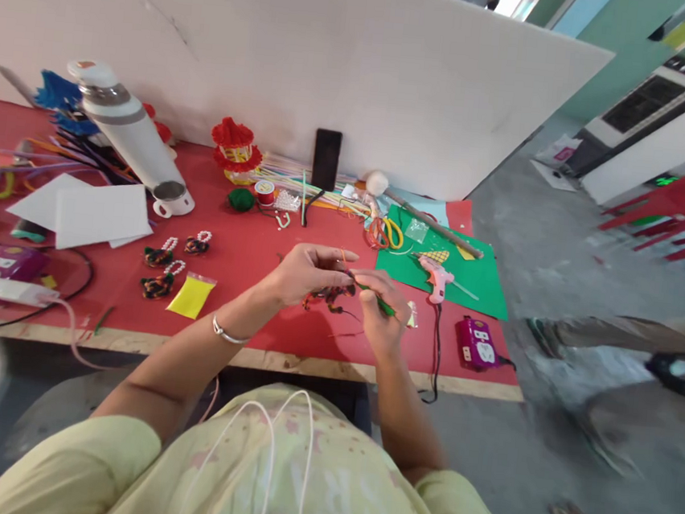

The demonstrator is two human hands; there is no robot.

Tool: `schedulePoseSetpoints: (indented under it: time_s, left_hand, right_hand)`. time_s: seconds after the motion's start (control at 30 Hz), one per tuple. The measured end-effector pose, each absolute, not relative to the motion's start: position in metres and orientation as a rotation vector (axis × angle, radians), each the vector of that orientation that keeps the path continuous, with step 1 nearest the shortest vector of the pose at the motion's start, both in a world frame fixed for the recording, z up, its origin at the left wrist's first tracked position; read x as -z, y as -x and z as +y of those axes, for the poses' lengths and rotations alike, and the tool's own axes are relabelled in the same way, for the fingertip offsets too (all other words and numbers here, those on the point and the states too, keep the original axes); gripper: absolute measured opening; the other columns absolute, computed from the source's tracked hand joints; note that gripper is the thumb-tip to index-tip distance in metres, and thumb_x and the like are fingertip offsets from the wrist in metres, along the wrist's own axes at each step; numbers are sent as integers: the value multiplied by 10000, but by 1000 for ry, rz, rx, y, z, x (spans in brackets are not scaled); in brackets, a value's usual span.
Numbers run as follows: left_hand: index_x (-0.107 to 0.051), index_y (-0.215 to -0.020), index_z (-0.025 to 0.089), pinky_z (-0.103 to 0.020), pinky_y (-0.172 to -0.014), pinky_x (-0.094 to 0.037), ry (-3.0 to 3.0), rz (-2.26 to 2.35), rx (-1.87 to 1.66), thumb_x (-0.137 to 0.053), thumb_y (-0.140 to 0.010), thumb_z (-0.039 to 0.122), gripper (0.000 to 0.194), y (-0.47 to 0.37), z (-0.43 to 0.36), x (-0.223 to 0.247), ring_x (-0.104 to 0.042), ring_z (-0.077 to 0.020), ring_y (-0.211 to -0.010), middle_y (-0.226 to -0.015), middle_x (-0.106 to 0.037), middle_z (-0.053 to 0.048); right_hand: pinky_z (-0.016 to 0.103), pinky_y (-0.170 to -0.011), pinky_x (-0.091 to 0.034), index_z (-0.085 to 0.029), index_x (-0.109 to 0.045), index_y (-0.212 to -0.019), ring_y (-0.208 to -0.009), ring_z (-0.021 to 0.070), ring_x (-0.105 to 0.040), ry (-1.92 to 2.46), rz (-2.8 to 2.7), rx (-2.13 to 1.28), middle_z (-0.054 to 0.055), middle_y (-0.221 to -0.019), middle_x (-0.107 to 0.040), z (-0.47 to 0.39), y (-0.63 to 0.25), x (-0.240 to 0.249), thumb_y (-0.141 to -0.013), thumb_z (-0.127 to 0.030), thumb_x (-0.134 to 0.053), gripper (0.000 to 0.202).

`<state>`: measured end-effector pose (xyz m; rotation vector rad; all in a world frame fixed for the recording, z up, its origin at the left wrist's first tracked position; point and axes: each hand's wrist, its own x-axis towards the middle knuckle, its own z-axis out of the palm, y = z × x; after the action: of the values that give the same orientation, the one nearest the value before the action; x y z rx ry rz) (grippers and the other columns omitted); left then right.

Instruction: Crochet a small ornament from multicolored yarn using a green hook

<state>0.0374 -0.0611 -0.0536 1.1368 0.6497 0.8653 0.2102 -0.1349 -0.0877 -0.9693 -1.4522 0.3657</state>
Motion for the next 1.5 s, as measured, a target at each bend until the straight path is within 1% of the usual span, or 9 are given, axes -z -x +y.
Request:
schedulePoseSetpoints:
  time_s: [0.1, 0.27, 0.43, 0.53, 0.9, 1.1, 1.23, 1.3, 1.5]
  left_hand:
    - [-815, -1143, 102, -225, -579, -512, -1214, 770, -1048, -926, -629, 212, 537, -45, -69, 60, -625, -106, -596, -697, -717, -6]
    - [-793, -1248, 153, -204, -539, -477, -1049, 753, -1107, -925, -653, 274, 621, -57, -82, 63, -584, -85, -562, -676, -677, 31]
    - [-822, -1190, 148, -182, -449, -316, -1027, 586, -775, -999, -566, 239, 655, -34, -68, 54, -523, -63, -499, -688, -709, -10]
    - [-828, -1173, 142, -202, -485, -362, -1130, 577, -636, -990, -581, 219, 618, -20, -58, 48, -560, -84, -534, -700, -730, -29]
    - [-821, -1177, 112, -244, -562, -476, -1347, 625, -598, -952, -633, 230, 572, -19, -52, 43, -633, -123, -591, -704, -756, -52]
    - [-844, -1100, 126, -267, -640, -553, -1325, 589, -551, -942, -633, 192, 482, -17, -52, 41, -691, -140, -648, -774, -790, -72]
    - [-851, -1064, 120, -238, -562, -501, -1316, 594, -685, -942, -637, 212, 446, -26, -58, 41, -637, -117, -587, -691, -743, -38]
    - [-847, -1067, 118, -225, -547, -486, -1287, 629, -813, -952, -617, 217, 473, -35, -65, 47, -615, -103, -565, -658, -709, -10]
    - [-803, -1174, 111, -204, -526, -481, -1068, 780, -1158, -935, -641, 261, 569, -64, -86, 72, -591, -80, -534, -669, -705, 18]
  right_hand:
    - [443, -946, -598, -333, -781, -1157, -1020, 240, -746, 1053, -1541, -106, 59, -1108, -823, -135, -205, 92, -979, -320, -696, 198]
    - [467, -912, -607, -409, -765, -1222, -1038, 263, -726, 990, -1413, 205, 50, -1140, -810, -132, -191, 114, -935, -329, -757, 298]
    - [437, -809, -642, -385, -808, -1105, -912, 240, -775, 762, -1382, -344, 40, -1017, -837, -120, -211, 107, -930, -531, -717, 246]
    - [403, -767, -653, -377, -836, -1042, -873, 227, -794, 673, -1563, -647, 32, -984, -855, -112, -238, 83, -885, -526, -772, 226]
    - [355, -798, -636, -332, -852, -1051, -889, 198, -785, 771, -1868, -763, 31, -954, -860, -115, -277, 23, -903, -383, -799, 165]
    - [366, -780, -619, -282, -865, -982, -845, 209, -778, 713, -1741, -895, 54, -895, -849, -112, -277, 33, -912, -401, -788, 159]
    - [377, -733, -624, -302, -853, -927, -814, 219, -774, 708, -1474, -934, 40, -847, -835, -115, -253, 65, -917, -525, -743, 248]
    - [383, -748, -633, -327, -844, -954, -844, 216, -777, 777, -1380, -803, 30, -901, -834, -122, -235, 84, -944, -546, -696, 264]
    - [442, -895, -627, -341, -801, -1144, -996, 235, -753, 1058, -1389, 88, 54, -1080, -820, -137, -197, 118, -943, -337, -754, 206]
